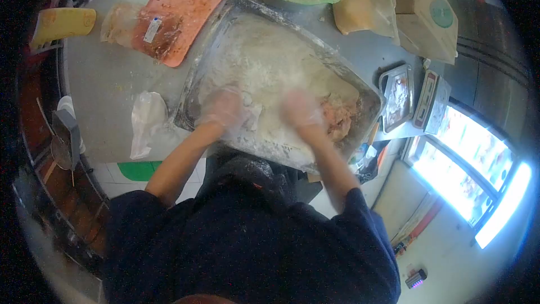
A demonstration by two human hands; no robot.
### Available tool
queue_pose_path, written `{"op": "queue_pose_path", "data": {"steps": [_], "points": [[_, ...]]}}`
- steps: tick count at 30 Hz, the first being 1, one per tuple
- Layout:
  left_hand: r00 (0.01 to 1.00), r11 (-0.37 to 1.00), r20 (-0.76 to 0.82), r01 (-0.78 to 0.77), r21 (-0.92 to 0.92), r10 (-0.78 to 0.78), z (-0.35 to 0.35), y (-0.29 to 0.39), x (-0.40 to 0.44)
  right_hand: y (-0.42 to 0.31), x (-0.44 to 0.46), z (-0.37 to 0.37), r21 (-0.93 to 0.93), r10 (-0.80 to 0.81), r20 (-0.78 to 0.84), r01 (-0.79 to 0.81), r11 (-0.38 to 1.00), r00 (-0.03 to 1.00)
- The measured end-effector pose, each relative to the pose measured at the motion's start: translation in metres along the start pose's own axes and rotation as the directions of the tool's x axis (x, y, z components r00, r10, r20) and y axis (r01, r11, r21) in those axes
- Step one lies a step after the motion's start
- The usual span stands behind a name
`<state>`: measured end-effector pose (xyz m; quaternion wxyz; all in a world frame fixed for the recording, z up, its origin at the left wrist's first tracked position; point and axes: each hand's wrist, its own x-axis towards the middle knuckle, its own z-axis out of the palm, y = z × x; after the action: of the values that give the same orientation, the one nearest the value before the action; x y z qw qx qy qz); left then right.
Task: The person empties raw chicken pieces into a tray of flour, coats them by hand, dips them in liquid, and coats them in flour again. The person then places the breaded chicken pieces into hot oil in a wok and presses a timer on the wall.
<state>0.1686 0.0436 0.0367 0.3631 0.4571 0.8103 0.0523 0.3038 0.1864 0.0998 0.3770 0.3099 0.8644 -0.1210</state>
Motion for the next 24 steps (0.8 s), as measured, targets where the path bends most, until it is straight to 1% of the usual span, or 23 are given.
{"op": "queue_pose_path", "data": {"steps": [1,2,3,4,5,6,7,8,9,10,11,12,13,15,16,17,18,19,20,21,22,23,24], "points": [[1.000,1.000,0.007,-0.003,0.005,0.003,0.007,-0.004,0.001,-0.006,0.003,0.059,0.010,0.012,-0.257,-0.010,1.000,0.966],[0.992,0.994,0.054,-0.114,0.002,0.113,0.019,-0.012,0.001,-0.003,0.004,0.088,0.020,0.020,-0.375,-0.013,1.000,0.927],[0.984,0.987,0.073,-0.163,0.002,0.162,0.018,-0.013,0.003,0.001,0.005,0.117,0.030,0.027,-0.487,-0.014,0.999,0.873],[0.973,0.977,0.093,-0.212,0.001,0.211,0.012,-0.012,0.005,0.016,0.013,0.115,0.152,-0.034,-0.394,0.101,0.983,0.918],[0.984,0.995,0.151,-0.092,-0.024,0.095,0.001,-0.012,0.013,0.029,0.024,0.113,0.277,-0.114,-0.316,0.207,0.938,0.942],[0.975,0.999,0.220,0.032,-0.041,-0.022,-0.008,-0.011,0.015,0.034,0.025,0.105,0.287,-0.121,-0.327,0.221,0.932,0.937],[0.975,0.999,0.222,0.039,-0.019,-0.034,-0.008,-0.016,0.013,0.036,0.020,0.090,0.268,-0.187,-0.290,0.268,0.926,0.938],[0.990,0.980,0.135,0.063,-0.187,-0.038,-0.006,-0.023,0.012,0.038,0.017,0.077,0.248,-0.253,-0.258,0.317,0.916,0.932],[0.997,0.933,0.056,0.070,-0.354,-0.054,0.002,-0.026,0.006,0.036,0.014,0.072,0.267,-0.255,-0.266,0.325,0.907,0.930],[0.996,0.939,0.062,0.076,-0.336,-0.059,0.016,-0.025,0.000,0.032,0.009,0.067,0.389,-0.224,-0.339,0.353,0.851,0.914],[0.996,0.903,-0.088,-0.061,-0.425,0.026,0.031,-0.023,0.002,0.031,0.012,0.060,0.481,-0.188,-0.423,0.395,0.783,0.887],[0.962,0.847,-0.257,-0.214,-0.487,0.096,0.035,-0.016,0.009,0.028,0.017,0.053,0.463,-0.200,-0.452,0.420,0.780,0.870],[0.956,0.852,-0.279,-0.216,-0.477,0.086,0.022,0.008,0.004,0.022,0.014,0.051,0.470,-0.193,-0.581,0.519,0.714,0.791],[0.962,0.775,-0.231,-0.034,-0.632,-0.146,0.006,0.060,-0.014,0.029,0.015,0.060,0.447,-0.183,-0.706,0.631,0.633,0.684],[0.955,0.779,-0.257,-0.048,-0.625,-0.147,0.011,0.071,-0.019,0.039,0.027,0.071,0.349,-0.343,-0.655,0.672,0.653,0.673],[0.922,0.602,-0.358,-0.206,-0.771,-0.144,0.020,0.080,-0.020,0.055,0.041,0.078,0.241,-0.491,-0.580,0.712,0.659,0.650],[0.875,0.386,-0.458,-0.372,-0.844,-0.159,0.023,0.088,-0.019,0.070,0.034,0.069,0.207,-0.501,-0.598,0.725,0.657,0.626],[0.858,0.391,-0.487,-0.398,-0.830,-0.160,0.017,0.093,-0.029,0.083,0.011,0.061,0.238,-0.388,-0.666,0.674,0.699,0.638],[0.887,0.544,-0.417,-0.254,-0.800,-0.198,0.010,0.093,-0.042,0.090,-0.004,0.051,0.286,-0.265,-0.721,0.623,0.728,0.641],[0.909,0.674,-0.343,-0.103,-0.732,-0.234,0.002,0.093,-0.055,0.092,-0.008,0.034,0.273,-0.272,-0.731,0.634,0.724,0.626],[0.941,0.847,-0.275,0.022,-0.532,-0.197,0.047,0.071,-0.039,0.092,-0.016,0.022,0.129,-0.388,-0.477,0.500,0.856,0.789],[0.966,0.964,-0.204,0.106,-0.242,-0.158,0.092,0.050,-0.022,0.091,-0.024,0.015,-0.066,-0.391,-0.170,0.386,0.920,0.904],[0.984,0.991,-0.133,0.125,0.048,-0.118,0.135,0.028,-0.006,0.100,-0.022,0.008,0.103,-0.400,-0.425,0.483,0.870,0.812]]}}
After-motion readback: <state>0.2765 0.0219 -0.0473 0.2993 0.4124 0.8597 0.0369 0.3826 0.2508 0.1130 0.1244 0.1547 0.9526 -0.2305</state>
